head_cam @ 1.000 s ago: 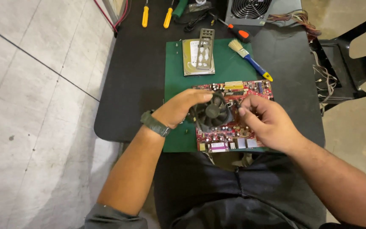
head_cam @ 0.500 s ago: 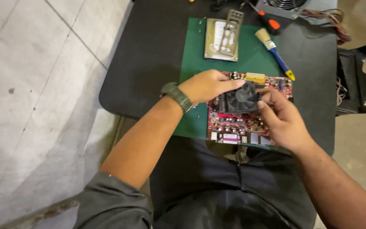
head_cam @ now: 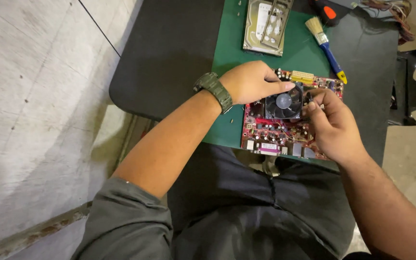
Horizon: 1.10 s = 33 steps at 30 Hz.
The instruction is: Installing a CPU cooling fan onto a motherboard at a repair bench.
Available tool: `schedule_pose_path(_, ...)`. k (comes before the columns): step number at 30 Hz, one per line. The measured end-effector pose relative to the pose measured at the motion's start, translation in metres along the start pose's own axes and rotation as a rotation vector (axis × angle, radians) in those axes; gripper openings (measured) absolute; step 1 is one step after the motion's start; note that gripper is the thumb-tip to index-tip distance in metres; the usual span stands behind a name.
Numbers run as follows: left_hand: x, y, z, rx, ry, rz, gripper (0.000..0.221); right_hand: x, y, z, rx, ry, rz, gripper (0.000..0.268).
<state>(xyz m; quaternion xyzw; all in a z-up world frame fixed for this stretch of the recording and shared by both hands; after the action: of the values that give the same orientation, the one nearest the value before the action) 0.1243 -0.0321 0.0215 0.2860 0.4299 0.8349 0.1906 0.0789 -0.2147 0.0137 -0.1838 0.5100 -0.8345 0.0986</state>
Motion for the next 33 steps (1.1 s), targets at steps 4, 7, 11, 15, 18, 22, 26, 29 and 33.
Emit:
schedule_pose_path(4,0.0,0.001,0.002,-0.098,0.066,-0.044,0.067,0.003,-0.009,-0.006,-0.007,0.022,-0.113,0.02)
schedule_pose_path(7,-0.003,-0.003,0.003,-0.114,0.107,-0.072,0.067,0.0,-0.007,-0.003,0.029,0.034,-0.072,0.019)
schedule_pose_path(11,-0.01,-0.005,0.001,-0.182,0.149,-0.118,0.067,0.0,-0.015,-0.003,0.043,0.027,-0.039,0.021)
schedule_pose_path(15,-0.014,-0.001,0.0,-0.286,0.187,-0.155,0.071,0.002,-0.004,-0.003,-0.1,0.065,-0.065,0.019)
schedule_pose_path(18,-0.018,-0.002,-0.001,-0.319,0.247,-0.194,0.07,0.004,0.001,-0.001,-0.099,0.083,-0.149,0.017)
schedule_pose_path(22,-0.025,-0.008,0.0,-0.293,0.299,-0.267,0.055,0.001,-0.004,-0.005,-0.118,0.018,-0.066,0.019)
schedule_pose_path(26,-0.024,-0.011,0.0,-0.32,0.327,-0.298,0.058,0.0,-0.013,-0.007,-0.081,-0.001,-0.061,0.017)
schedule_pose_path(29,-0.022,-0.012,0.002,-0.331,0.343,-0.297,0.062,-0.001,-0.023,-0.01,-0.08,-0.024,-0.041,0.014)
schedule_pose_path(33,-0.022,-0.013,0.006,-0.299,0.356,-0.311,0.065,0.0,-0.015,0.004,0.1,0.05,-0.168,0.016)
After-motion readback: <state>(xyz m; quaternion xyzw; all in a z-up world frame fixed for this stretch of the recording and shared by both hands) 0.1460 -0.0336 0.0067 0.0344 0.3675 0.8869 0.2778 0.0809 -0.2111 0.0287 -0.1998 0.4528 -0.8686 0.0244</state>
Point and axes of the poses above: each hand's wrist, its own x-axis away from the middle knuckle, its own z-axis out of the back of the hand, y = z × x, the point moved 10 cm from there along -x, towards the middle knuckle, and after that the axes turned 9 degrees about -y, right-handed, at the moved point
